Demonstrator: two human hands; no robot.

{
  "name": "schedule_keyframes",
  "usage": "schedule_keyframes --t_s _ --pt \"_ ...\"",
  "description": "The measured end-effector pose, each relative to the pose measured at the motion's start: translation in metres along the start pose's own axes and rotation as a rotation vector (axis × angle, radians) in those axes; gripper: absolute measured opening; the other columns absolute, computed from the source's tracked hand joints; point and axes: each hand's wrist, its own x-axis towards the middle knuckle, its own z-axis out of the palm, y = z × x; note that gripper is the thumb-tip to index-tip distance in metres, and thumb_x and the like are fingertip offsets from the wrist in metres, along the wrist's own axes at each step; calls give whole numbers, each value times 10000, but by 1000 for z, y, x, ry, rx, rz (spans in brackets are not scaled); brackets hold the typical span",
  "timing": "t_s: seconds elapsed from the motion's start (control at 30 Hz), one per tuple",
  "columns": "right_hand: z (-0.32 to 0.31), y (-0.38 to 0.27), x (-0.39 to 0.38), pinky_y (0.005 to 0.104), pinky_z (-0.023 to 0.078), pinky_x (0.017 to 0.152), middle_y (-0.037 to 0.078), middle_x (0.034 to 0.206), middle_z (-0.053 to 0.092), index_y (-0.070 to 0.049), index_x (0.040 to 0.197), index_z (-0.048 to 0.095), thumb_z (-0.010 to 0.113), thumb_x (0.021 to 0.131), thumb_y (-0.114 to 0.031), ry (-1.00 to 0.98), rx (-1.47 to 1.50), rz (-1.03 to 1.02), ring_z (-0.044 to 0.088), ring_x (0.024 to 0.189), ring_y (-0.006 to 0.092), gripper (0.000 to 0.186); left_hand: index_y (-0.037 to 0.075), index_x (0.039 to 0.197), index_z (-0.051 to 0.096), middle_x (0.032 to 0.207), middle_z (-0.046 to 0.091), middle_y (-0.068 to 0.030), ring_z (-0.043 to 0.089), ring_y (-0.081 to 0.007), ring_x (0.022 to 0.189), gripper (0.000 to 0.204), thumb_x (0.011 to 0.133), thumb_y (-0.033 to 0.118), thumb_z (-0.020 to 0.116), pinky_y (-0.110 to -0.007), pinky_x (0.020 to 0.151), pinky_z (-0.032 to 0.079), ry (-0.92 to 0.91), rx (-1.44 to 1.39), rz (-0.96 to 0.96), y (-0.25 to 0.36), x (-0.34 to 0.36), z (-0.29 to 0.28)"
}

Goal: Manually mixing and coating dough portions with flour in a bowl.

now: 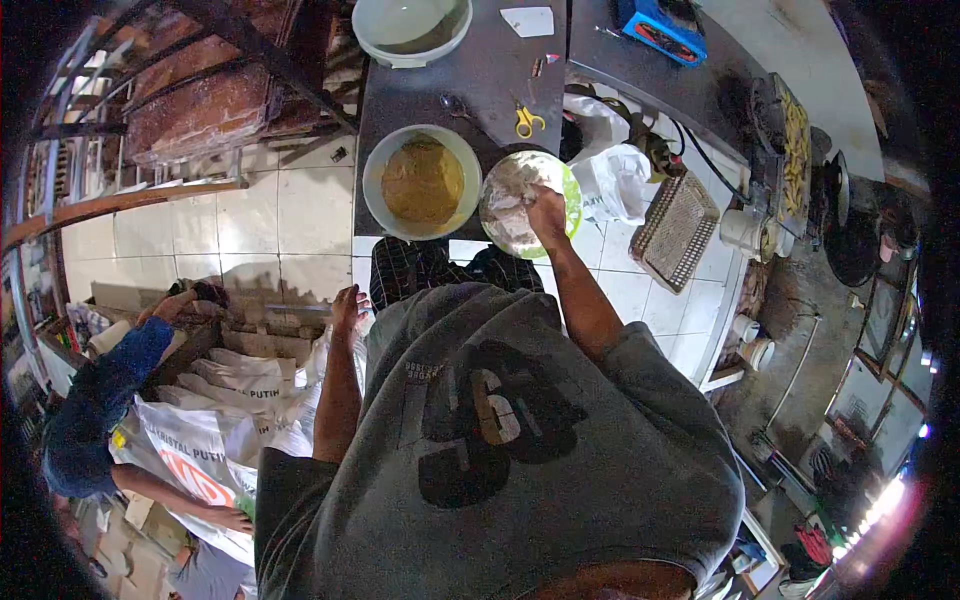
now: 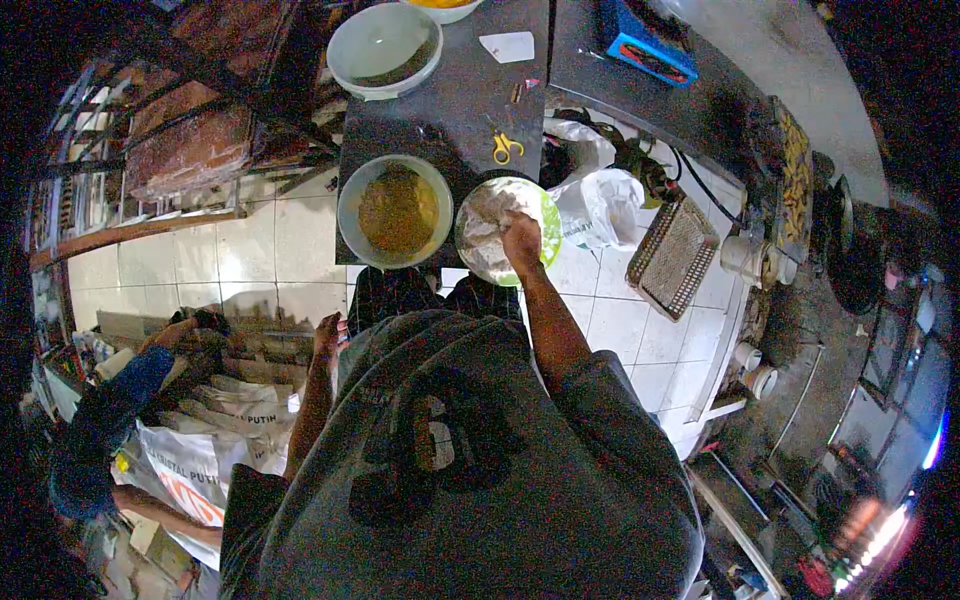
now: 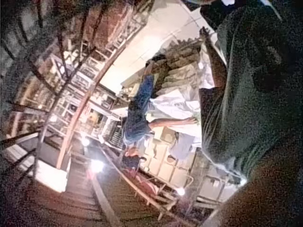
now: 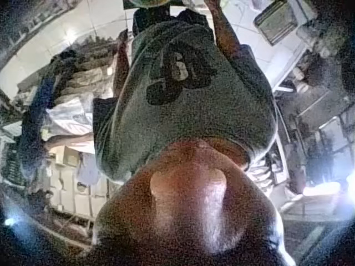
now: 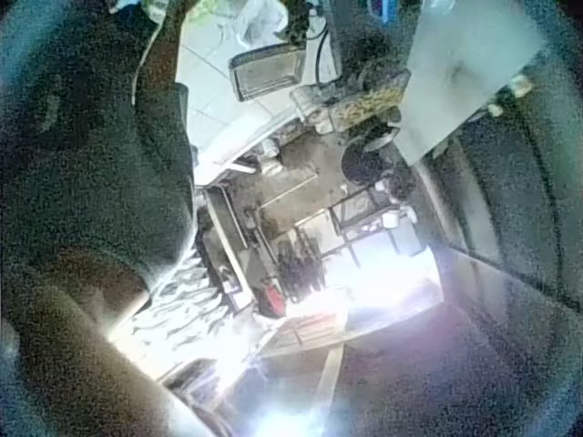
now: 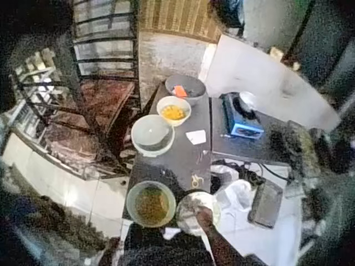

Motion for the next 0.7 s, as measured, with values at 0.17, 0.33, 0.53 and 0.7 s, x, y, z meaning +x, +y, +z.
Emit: schedule_keyframes --t_s 0.17,0.33,0.53,0.7 --pt "-32 -8 3 394 439 785 187 921 583 -25 1052 521 571 639 -90 -27 86 117 563 848 322 421 93 1044 471 821 572 -48 554 -153 682 368 785 344 545 -294 535 433 -23 13 51 -2 -6 16" --pt "-33 -37 2 372 420 833 180 1027 546 -32 1075 512 585 635 -88 107 64 -21 526 933 327 450 91 1073 465 872 566 -54 545 -163 742 402 790 372 519 -307 564 433 -116 74 48 -23 20 4" --pt "-13 -25 1 360 409 835 164 1019 551 -57 1046 537 618 620 -85 -121 155 29 505 974 308 435 90 1032 483 834 567 -47 544 -150 694 356 795 352 520 -314 564 437 -139 69 -49 -8 18 9" --pt "-23 -9 -4 384 470 698 204 953 567 -71 1015 566 553 627 -30 -69 92 11 567 815 338 390 103 984 486 740 547 -30 514 -130 593 293 800 328 532 -281 483 411 -30 -24 45 4 0 12"
